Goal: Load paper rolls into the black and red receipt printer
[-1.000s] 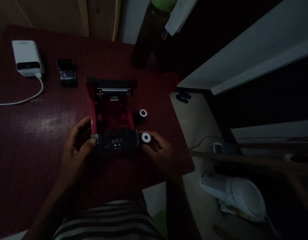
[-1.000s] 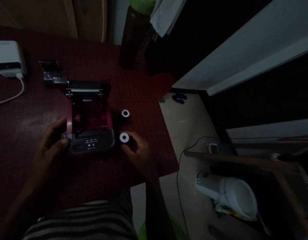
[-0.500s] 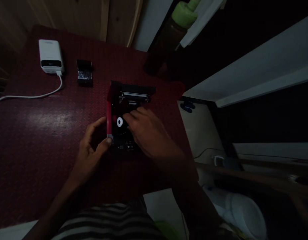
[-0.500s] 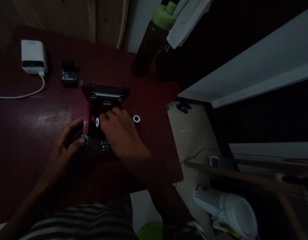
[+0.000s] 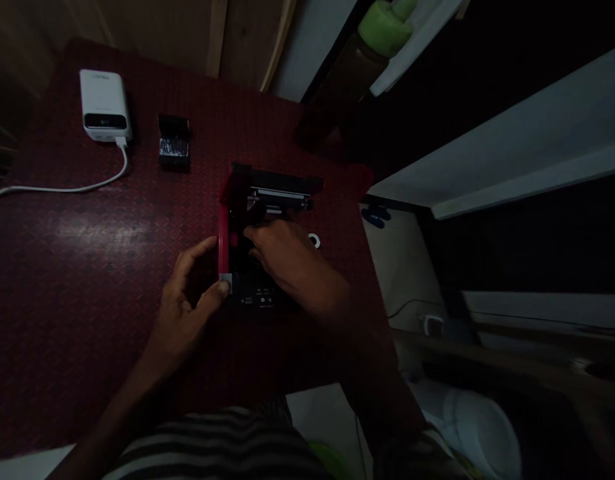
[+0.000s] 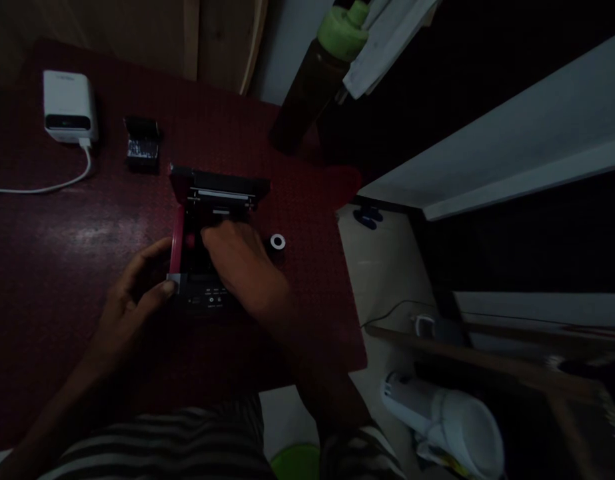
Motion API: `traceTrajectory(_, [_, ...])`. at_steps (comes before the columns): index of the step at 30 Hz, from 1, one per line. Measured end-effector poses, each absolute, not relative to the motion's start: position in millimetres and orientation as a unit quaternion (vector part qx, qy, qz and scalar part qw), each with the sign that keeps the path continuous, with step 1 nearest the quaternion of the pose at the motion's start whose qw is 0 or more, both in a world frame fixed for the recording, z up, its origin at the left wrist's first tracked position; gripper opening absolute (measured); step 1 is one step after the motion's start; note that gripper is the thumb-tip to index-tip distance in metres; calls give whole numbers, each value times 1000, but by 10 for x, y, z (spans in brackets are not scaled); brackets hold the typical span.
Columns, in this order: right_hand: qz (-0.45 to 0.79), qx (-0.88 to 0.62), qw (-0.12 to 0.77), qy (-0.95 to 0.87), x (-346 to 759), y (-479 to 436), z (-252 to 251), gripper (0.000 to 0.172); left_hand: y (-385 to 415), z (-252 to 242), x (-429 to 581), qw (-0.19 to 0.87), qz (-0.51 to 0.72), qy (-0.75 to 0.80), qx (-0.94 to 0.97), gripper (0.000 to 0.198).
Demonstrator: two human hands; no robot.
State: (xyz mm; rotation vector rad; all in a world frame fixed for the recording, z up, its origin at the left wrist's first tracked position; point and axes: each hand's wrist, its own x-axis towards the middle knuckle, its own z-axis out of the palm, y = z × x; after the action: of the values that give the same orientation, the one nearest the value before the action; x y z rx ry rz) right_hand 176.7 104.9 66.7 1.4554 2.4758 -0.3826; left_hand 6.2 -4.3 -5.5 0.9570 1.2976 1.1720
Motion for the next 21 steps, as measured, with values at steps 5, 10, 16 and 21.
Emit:
traceTrajectory(5, [-126,494,103,854,1780,1013,632,31,-31,-57,71,545,497,541,404,65])
traceTrajectory(10, [-150,485,4,862,1918,1010,540,39,-27,-62,71,544,500,539,404,64])
traceTrajectory(16, [-283,366,-127,878,2250,852,655,37,-39,-38,77,545,496,544,401,64])
traceTrajectory(21, [-313,348,-132,874,2271,816,639,30,-20,-49,65,539,490,556,400,62])
